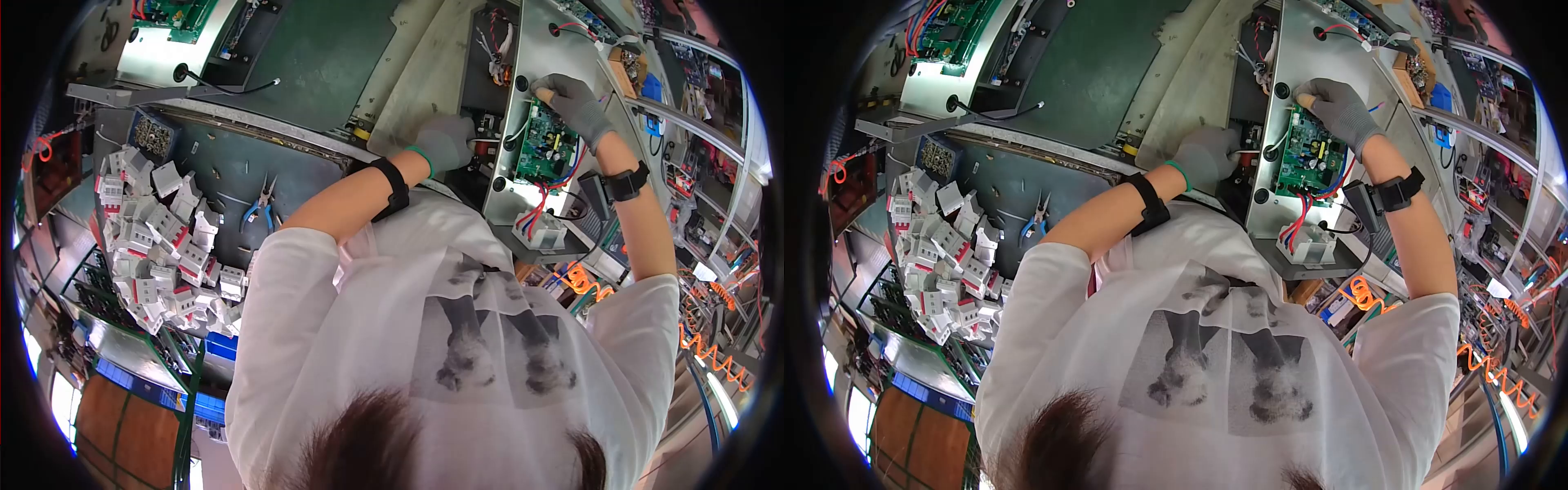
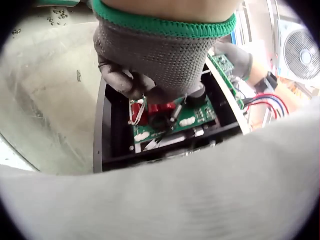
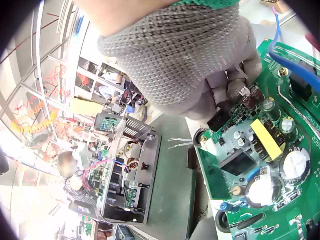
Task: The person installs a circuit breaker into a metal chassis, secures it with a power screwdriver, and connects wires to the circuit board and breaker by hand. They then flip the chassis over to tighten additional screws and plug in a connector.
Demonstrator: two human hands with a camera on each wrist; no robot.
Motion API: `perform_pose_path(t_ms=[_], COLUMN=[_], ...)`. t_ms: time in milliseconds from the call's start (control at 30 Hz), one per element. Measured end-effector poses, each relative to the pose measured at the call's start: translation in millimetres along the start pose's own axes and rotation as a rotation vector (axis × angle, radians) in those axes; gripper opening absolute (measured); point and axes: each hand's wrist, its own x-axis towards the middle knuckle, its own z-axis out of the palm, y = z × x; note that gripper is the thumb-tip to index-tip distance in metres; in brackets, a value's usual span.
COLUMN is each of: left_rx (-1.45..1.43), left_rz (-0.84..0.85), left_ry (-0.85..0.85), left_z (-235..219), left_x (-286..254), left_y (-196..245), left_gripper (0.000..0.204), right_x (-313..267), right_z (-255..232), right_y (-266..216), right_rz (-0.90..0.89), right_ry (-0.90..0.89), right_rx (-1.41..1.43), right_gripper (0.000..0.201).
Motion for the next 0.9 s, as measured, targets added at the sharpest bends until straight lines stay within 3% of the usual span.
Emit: perform_pose_path(t_ms=[67, 133, 267, 333, 367, 433, 500, 633, 733, 867, 900], left_rx=[0.080, 0.091, 0.068, -0.033, -0.034, -0.300, -0.268, -0.217, -0.210, -0.234, -0.245], left_rz=[-0.017, -0.138, -0.100, -0.123, -0.125, -0.025, -0.004, 0.118, 0.197, 0.205, 0.177], left_ry=[0.025, 0.048, 0.099, 0.252, 0.253, 0.051, 0.036, 0.063, 0.008, 0.012, 0.036], left_z=[7.2, 23.4, 23.3, 20.3, 15.9, 6.8, 10.1, 22.8, 15.3, 4.7, 1.9], left_x=[2.8, 22.5, 40.8, 47.3, 45.4, 40.4, 37.0, 39.1, 38.1, 26.3, 20.5], left_y=[-4.1, -20.6, -25.7, -23.9, -26.4, -33.5, -30.8, -19.9, -18.3, -6.2, -0.7], left_gripper=[0.022, 0.024, 0.025, 0.025, 0.025, 0.024, 0.023, 0.021, 0.022, 0.023, 0.022], right_x=[1.5, 2.0, 0.3, -4.9, -10.1, -12.0, -13.2, -34.4, -47.9, -44.8, -43.8], right_z=[-0.8, -0.6, 4.7, 7.1, 6.0, 3.0, 1.1, 9.6, 14.3, 12.4, 12.2], right_y=[-1.3, -0.1, 2.6, -1.1, -3.9, 0.1, 11.2, 0.0, -24.4, -15.4, -14.6], right_rz=[0.021, 0.043, 0.052, 0.054, 0.047, 0.040, 0.040, -0.033, -0.311, -0.243, -0.145], right_ry=[-0.016, -0.028, 0.012, 0.063, 0.145, 0.226, 0.445, 0.521, 0.604, 0.624, 0.595], right_rx=[0.034, 0.068, 0.206, 0.308, 0.207, 0.103, 0.000, 0.117, -0.250, -0.120, -0.053], right_gripper=[0.025, 0.025, 0.023, 0.022, 0.022, 0.021, 0.021, 0.022, 0.024, 0.022, 0.021])
